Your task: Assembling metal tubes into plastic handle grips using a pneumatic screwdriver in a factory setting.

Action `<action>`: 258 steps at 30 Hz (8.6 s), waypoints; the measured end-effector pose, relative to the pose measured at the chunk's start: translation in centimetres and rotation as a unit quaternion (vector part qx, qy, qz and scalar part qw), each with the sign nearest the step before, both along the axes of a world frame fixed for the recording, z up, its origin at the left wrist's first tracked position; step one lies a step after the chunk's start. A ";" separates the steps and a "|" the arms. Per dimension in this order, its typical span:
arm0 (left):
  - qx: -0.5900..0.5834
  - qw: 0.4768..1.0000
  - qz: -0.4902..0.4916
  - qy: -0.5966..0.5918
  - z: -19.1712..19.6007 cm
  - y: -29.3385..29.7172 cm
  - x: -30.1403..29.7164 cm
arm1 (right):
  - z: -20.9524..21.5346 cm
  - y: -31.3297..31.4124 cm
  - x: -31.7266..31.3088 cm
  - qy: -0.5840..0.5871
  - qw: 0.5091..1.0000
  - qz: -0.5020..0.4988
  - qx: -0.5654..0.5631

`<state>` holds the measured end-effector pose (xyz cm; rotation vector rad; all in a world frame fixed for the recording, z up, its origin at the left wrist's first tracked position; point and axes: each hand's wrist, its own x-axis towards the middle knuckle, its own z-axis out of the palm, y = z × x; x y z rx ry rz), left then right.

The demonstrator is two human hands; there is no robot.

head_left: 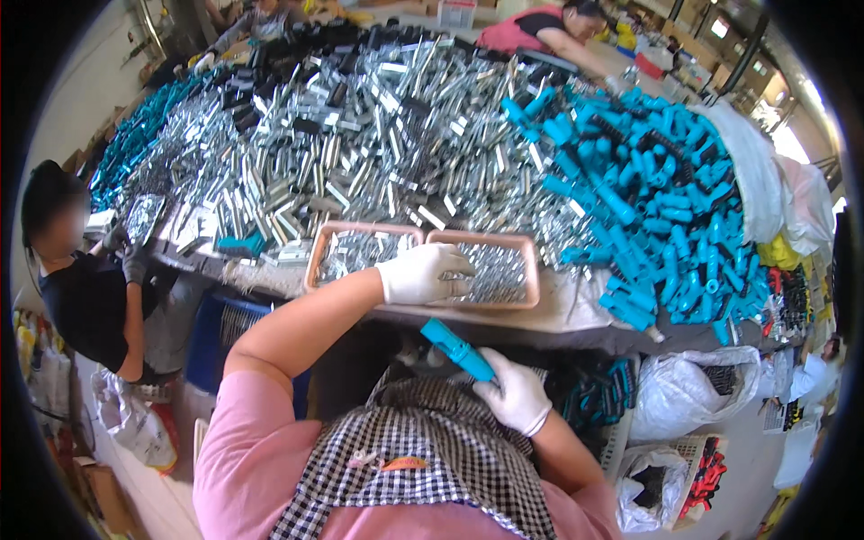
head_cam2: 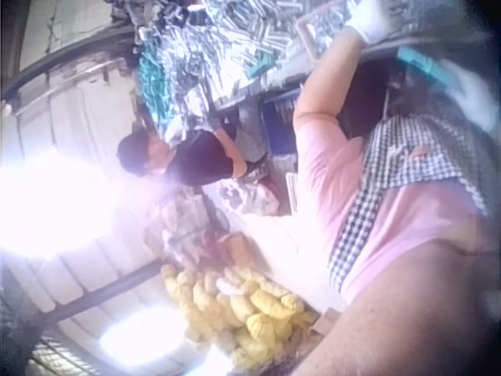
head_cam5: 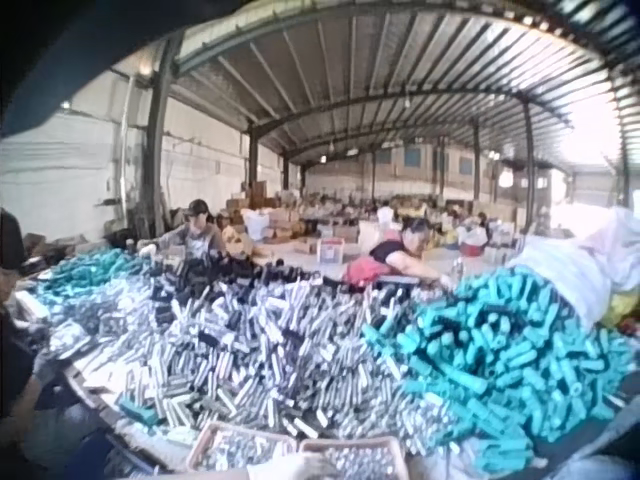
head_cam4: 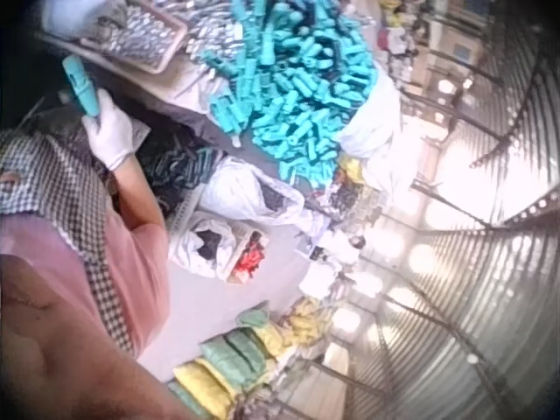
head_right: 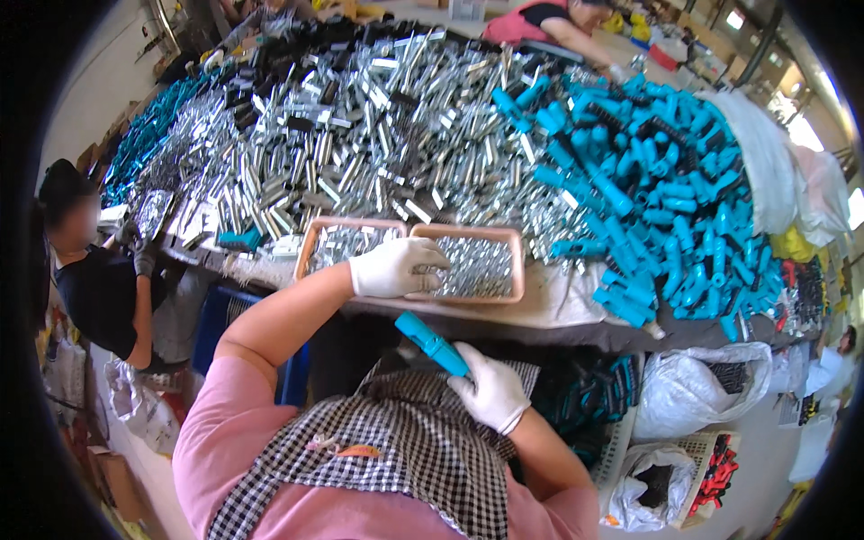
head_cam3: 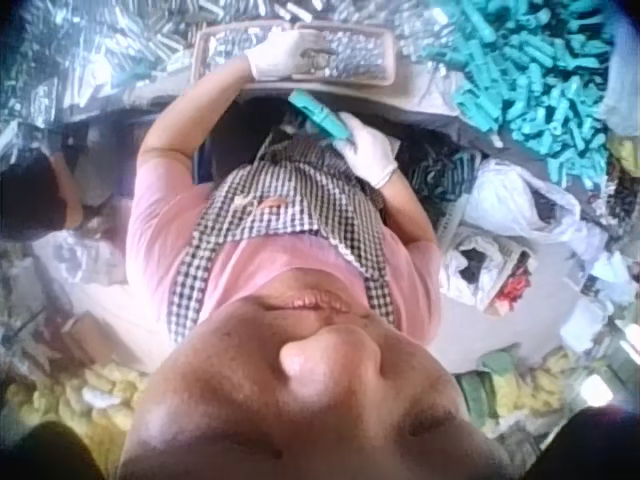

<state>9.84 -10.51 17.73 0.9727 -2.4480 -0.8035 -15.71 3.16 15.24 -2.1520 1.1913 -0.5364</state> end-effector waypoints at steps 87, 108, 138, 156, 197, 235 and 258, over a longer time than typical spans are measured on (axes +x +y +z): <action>-0.103 0.977 -0.056 0.176 0.2 6.1 -1.2 | 0.7 0.5 1.5 -0.511 0.697 -0.056 0.500; 0.070 0.986 -0.061 -0.141 -0.3 9.6 -0.2 | 1.0 -1.4 0.8 0.018 0.965 0.141 0.221; -0.261 0.759 0.591 -0.075 5.3 -24.7 19.8 | 0.9 -4.0 5.6 -0.499 0.708 -0.089 0.492; 0.414 0.747 0.113 0.508 -2.7 9.1 2.9 | -2.1 -1.4 7.6 -0.539 0.586 0.059 0.603; 0.441 0.812 0.214 0.318 -4.3 9.8 2.4 | -0.5 -29.4 2.3 0.064 0.966 -0.246 0.037; 0.153 0.963 0.220 0.007 -3.8 10.1 -1.3 | 2.1 -34.2 -16.4 -0.052 0.858 -0.482 0.172; -0.025 0.967 0.199 -0.157 -2.3 11.7 4.2 | 3.8 -5.3 -4.2 -0.247 0.881 -0.130 0.382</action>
